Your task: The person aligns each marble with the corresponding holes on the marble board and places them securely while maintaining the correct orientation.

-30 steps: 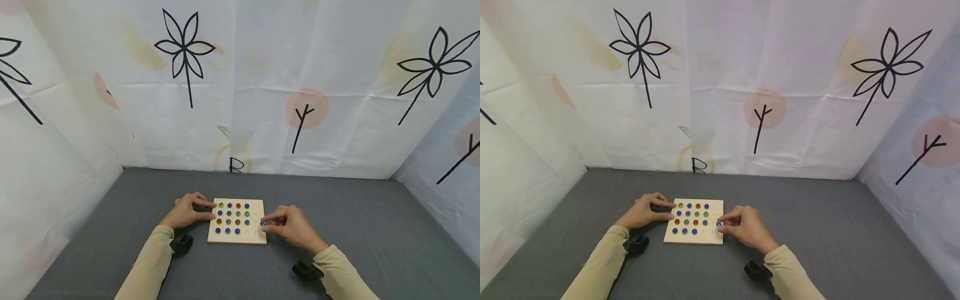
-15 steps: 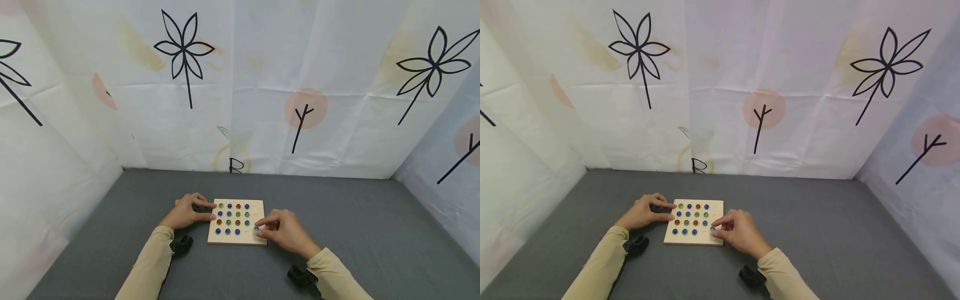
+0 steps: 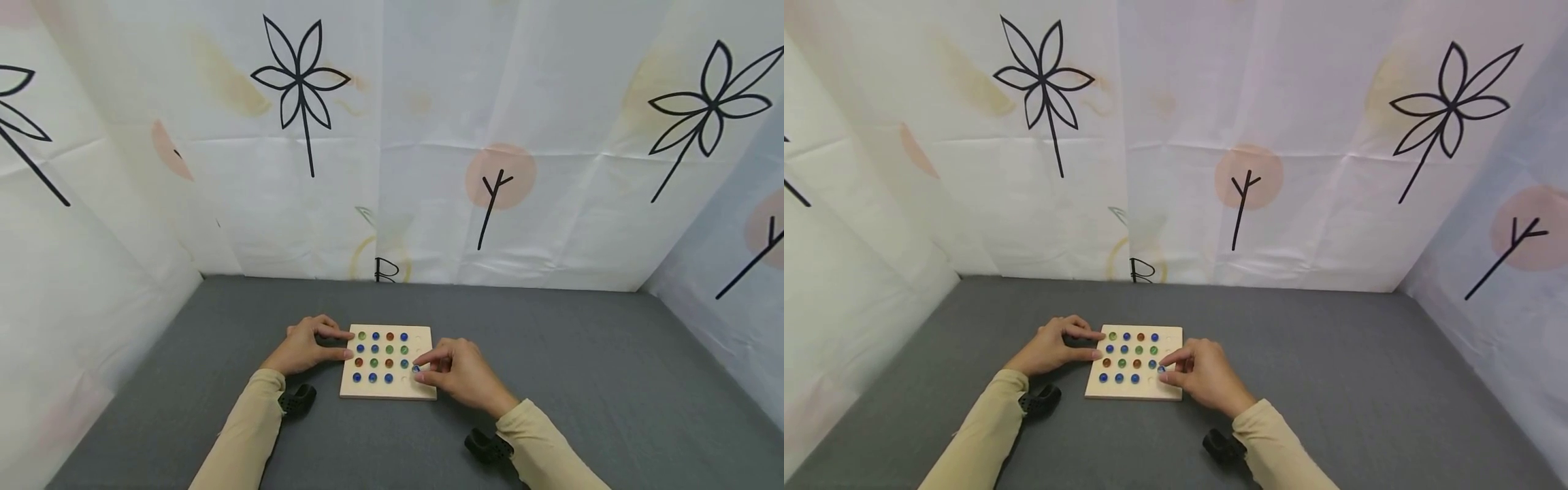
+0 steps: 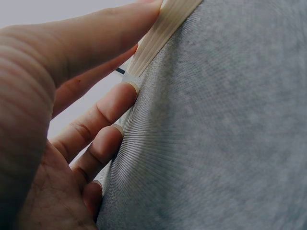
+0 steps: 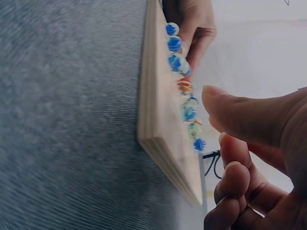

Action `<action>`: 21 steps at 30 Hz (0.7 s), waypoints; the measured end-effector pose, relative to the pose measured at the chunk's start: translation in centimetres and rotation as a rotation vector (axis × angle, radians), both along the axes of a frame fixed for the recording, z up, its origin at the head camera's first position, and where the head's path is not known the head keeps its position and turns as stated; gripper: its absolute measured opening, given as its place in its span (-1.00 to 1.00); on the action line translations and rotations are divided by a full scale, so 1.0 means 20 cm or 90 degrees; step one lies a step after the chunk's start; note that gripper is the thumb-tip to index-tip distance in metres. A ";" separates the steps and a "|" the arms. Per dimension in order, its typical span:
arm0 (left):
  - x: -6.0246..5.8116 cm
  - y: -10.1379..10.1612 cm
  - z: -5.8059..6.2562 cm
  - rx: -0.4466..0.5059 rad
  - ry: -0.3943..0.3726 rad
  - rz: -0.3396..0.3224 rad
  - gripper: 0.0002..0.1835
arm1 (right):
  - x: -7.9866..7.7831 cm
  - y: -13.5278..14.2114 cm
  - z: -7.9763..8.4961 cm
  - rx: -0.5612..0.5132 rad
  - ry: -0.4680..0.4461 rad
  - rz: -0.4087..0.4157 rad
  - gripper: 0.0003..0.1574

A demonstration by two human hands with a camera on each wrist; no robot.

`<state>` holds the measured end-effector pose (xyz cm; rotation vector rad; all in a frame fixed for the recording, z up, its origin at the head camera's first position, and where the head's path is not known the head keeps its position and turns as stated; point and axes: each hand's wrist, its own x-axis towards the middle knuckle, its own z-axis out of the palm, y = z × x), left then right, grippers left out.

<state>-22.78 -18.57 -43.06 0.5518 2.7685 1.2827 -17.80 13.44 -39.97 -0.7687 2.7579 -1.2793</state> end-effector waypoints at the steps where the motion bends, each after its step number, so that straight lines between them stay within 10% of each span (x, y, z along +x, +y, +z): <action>1: 0.00 0.00 0.00 -0.002 0.001 0.001 -0.61 | 0.00 0.00 0.00 0.007 -0.001 0.000 -0.85; 21: 0.00 0.00 0.00 -0.004 -0.003 0.003 -0.60 | 0.02 -0.07 -0.04 0.014 0.008 0.013 -0.87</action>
